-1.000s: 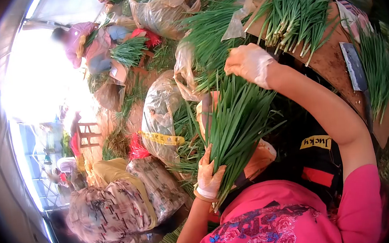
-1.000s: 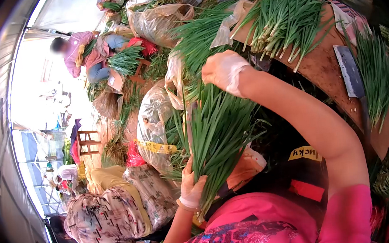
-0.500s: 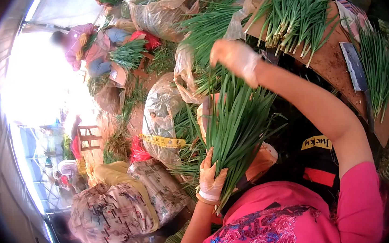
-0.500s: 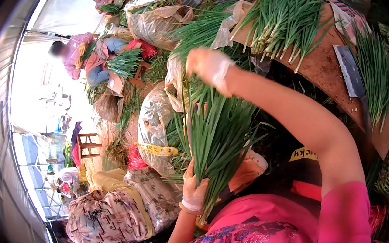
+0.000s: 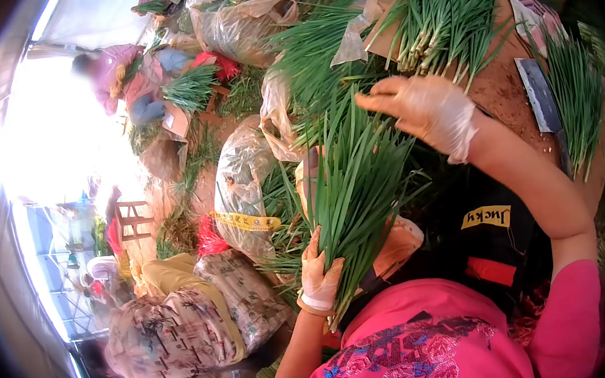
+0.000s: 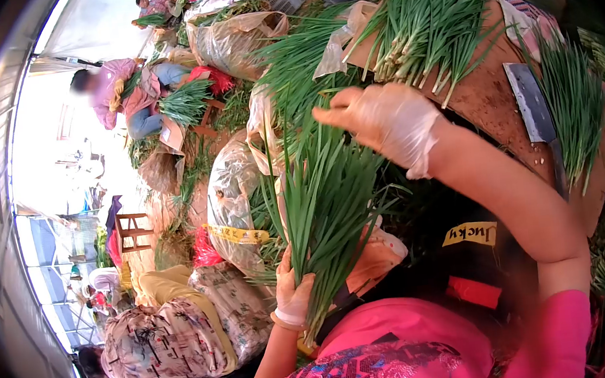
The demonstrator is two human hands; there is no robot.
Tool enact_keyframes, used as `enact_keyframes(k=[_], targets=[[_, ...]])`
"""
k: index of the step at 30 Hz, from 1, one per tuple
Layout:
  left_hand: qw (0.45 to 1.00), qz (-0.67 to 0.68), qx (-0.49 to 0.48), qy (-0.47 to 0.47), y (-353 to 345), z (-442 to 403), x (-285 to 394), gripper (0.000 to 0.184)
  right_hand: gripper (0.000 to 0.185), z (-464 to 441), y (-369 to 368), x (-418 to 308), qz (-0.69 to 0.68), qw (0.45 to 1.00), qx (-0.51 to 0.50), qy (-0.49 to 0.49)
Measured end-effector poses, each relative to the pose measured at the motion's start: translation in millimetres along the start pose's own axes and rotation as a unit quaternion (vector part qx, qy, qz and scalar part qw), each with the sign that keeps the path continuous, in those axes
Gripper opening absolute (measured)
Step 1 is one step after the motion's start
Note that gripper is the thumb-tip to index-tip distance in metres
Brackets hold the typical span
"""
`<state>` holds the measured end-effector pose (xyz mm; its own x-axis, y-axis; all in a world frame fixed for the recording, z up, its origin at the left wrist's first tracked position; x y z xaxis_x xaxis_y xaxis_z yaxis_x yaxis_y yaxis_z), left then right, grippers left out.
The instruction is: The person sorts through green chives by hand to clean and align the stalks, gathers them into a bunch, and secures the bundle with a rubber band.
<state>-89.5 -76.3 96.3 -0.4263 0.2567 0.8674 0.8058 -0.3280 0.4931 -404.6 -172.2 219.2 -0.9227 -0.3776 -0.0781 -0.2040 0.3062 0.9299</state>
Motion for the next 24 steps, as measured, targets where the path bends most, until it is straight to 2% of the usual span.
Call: enact_keyframes(k=[1,2,3,5,6,7,9,10,11,13,14,15,17,19,20,21,24], targets=[[1.0,-0.005,-0.003,0.0,-0.1,-0.4,1.0,0.039,0.047,-1.0,-8.8,-8.4,0.04,0.999,-0.026,0.011],[1.0,-0.011,-0.007,0.0,0.1,-1.3,1.7,0.039,0.038,-2.8,-18.2,-15.6,0.064,0.996,-0.046,0.031],[1.0,-0.016,-0.013,-0.001,0.0,-2.3,2.2,0.04,0.034,-3.1,-39.0,-21.2,0.139,0.982,-0.069,0.103],[0.996,0.066,0.006,0.053,0.9,-0.3,-5.9,0.044,0.021,-4.7,-39.9,-17.9,-0.024,0.99,0.086,0.106],[0.986,0.143,0.018,0.083,-0.1,1.1,-11.7,0.046,0.02,-5.3,-36.8,3.5,-0.267,0.958,0.099,-0.018],[0.969,0.22,0.034,0.111,-1.0,2.9,-17.4,0.048,0.021,-2.5,-43.7,21.8,-0.493,0.853,0.104,-0.139],[0.88,0.436,0.073,0.173,-6.9,12.8,-30.4,0.051,0.027,6.7,-30.0,58.1,-0.572,0.748,0.22,-0.253],[0.889,0.42,0.061,0.172,-3.8,13.5,-35.0,0.055,0.028,9.1,-36.3,73.6,-0.582,0.741,0.211,-0.258],[0.869,0.444,0.063,0.206,1.8,19.3,-49.2,0.056,0.029,17.0,-42.7,86.0,-0.592,0.734,0.202,-0.265],[0.824,0.491,0.068,0.273,9.8,32.6,-74.7,0.058,0.028,37.4,-64.3,87.9,-0.532,0.795,0.132,-0.261],[0.811,0.517,0.078,0.264,6.4,23.2,-54.2,0.058,0.028,43.9,-72.5,86.6,-0.5,0.821,0.095,-0.258],[0.808,0.521,0.078,0.263,5.7,20.8,-49.3,0.058,0.02,52.6,-67.7,83.6,-0.297,0.9,-0.023,-0.319],[0.802,0.53,0.08,0.262,4.7,19.6,-44.2,0.056,0.016,83.4,-101.4,81.8,-0.297,0.902,0.043,-0.309],[0.813,0.525,0.069,0.242,3.0,17.2,-40.2,0.055,0.025,93.1,-119.1,69.3,-0.136,0.952,-0.127,-0.242],[0.819,0.521,0.06,0.233,3.0,16.9,-41.2,0.055,0.027,99.9,-131.1,58.1,-0.105,0.949,-0.173,-0.241],[0.825,0.517,0.05,0.223,3.0,15.5,-40.1,0.056,0.036,100.0,-141.0,43.1,-0.085,0.931,-0.289,-0.207],[0.835,0.493,0.063,0.238,0.6,13.2,-30.9,0.049,0.049,102.1,-174.8,-0.1,-0.12,0.938,-0.303,-0.119]])
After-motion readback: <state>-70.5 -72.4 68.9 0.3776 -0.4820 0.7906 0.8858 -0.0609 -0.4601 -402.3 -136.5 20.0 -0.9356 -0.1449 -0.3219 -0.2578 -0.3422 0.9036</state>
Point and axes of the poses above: each hand's wrist, its own z-axis away from the middle knuckle, its own y-axis out of the back of the hand, x = y × z, the point moved 7 cm from there along -z, towards the middle knuckle, and after that the axes turned 15 degrees about z, right-handed, at the moved point
